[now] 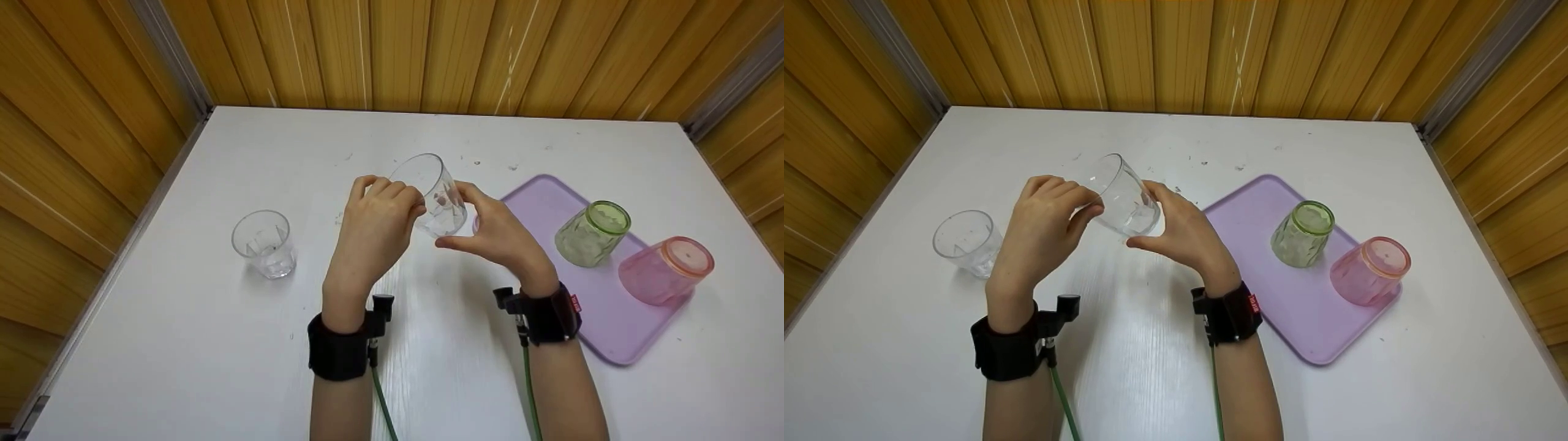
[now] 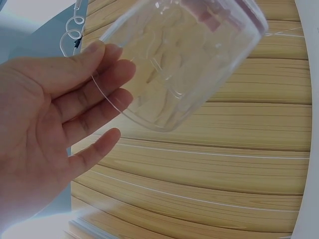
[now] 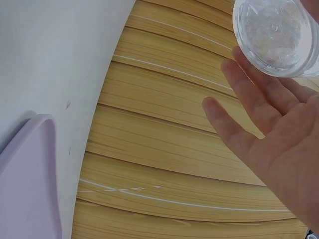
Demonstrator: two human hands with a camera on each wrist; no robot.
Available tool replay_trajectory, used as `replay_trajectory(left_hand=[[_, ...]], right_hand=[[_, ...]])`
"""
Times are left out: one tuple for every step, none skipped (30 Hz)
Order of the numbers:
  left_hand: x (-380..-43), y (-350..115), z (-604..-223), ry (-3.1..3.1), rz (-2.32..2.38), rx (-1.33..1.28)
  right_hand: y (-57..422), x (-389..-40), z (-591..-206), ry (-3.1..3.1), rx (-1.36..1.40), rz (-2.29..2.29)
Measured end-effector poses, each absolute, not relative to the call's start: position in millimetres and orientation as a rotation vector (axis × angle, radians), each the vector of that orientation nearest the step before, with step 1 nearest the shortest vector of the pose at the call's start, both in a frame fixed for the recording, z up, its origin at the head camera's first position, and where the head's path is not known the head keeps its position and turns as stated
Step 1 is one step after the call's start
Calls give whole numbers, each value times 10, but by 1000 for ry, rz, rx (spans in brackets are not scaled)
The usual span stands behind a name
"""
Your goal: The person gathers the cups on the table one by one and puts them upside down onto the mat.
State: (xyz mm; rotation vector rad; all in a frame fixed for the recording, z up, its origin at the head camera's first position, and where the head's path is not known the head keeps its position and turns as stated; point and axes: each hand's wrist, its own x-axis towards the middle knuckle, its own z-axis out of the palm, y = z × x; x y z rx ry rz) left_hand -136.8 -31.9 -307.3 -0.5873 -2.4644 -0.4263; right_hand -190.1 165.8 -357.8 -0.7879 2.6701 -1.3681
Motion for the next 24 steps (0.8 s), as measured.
replay_trajectory(left_hand=[[-1369, -319, -3074, -2465, -427, -587], [-1369, -320, -3076, -2465, -428, -588], [-1370, -321, -3078, -2464, -430, -589], [-1371, -321, -3080, -2463, -430, -590], [-1372, -322, -3082, -2462, -428, -591], [-1372, -322, -3084, -2460, -428, -592], [-1373, -322, -3085, -2458, -427, -593], [-1373, -323, -3087, -2456, -426, -595], [-1373, -323, -3088, -2454, -426, -596], [-1373, -323, -3089, -2455, -425, -596], [-1373, -324, -3090, -2455, -424, -597], [-1374, -325, -3090, -2456, -424, -597], [-1374, -325, -3091, -2458, -422, -596], [-1374, -325, -3090, -2461, -421, -596], [-1374, -326, -3090, -2464, -420, -596], [-1373, -326, -3090, -2467, -419, -595], [-1373, -326, -3089, -2470, -419, -596], [-1374, -326, -3090, -2472, -420, -596], [-1375, -327, -3091, -2475, -421, -597], [-1378, -327, -3094, -2475, -422, -598], [-1379, -328, -3094, -2475, -424, -599], [-1379, -329, -3093, -2476, -426, -600], [-1380, -329, -3093, -2476, -429, -602], [-1381, -330, -3094, -2479, -430, -602]], right_hand=[[1660, -1900, -3576, 2673, -791, -1366], [1662, -1899, -3575, 2677, -793, -1363], [1664, -1896, -3574, 2681, -795, -1359], [1666, -1896, -3576, 2683, -801, -1357], [1668, -1896, -3579, 2684, -804, -1355], [1670, -1896, -3581, 2689, -809, -1351], [1672, -1897, -3582, 2694, -813, -1346], [1673, -1896, -3583, 2695, -816, -1343], [1674, -1896, -3584, 2697, -815, -1340], [1673, -1896, -3585, 2700, -812, -1337], [1674, -1894, -3585, 2701, -809, -1335], [1674, -1894, -3585, 2701, -807, -1334], [1674, -1894, -3585, 2701, -803, -1334], [1674, -1894, -3587, 2701, -801, -1334], [1674, -1896, -3589, 2700, -800, -1334], [1675, -1896, -3590, 2698, -801, -1335], [1675, -1897, -3591, 2695, -801, -1339], [1675, -1899, -3594, 2692, -800, -1344], [1675, -1900, -3596, 2691, -797, -1347], [1675, -1900, -3597, 2688, -797, -1349], [1676, -1902, -3599, 2686, -797, -1350], [1675, -1902, -3599, 2682, -796, -1355], [1675, -1902, -3601, 2678, -795, -1360], [1676, -1901, -3599, 2675, -798, -1364]])
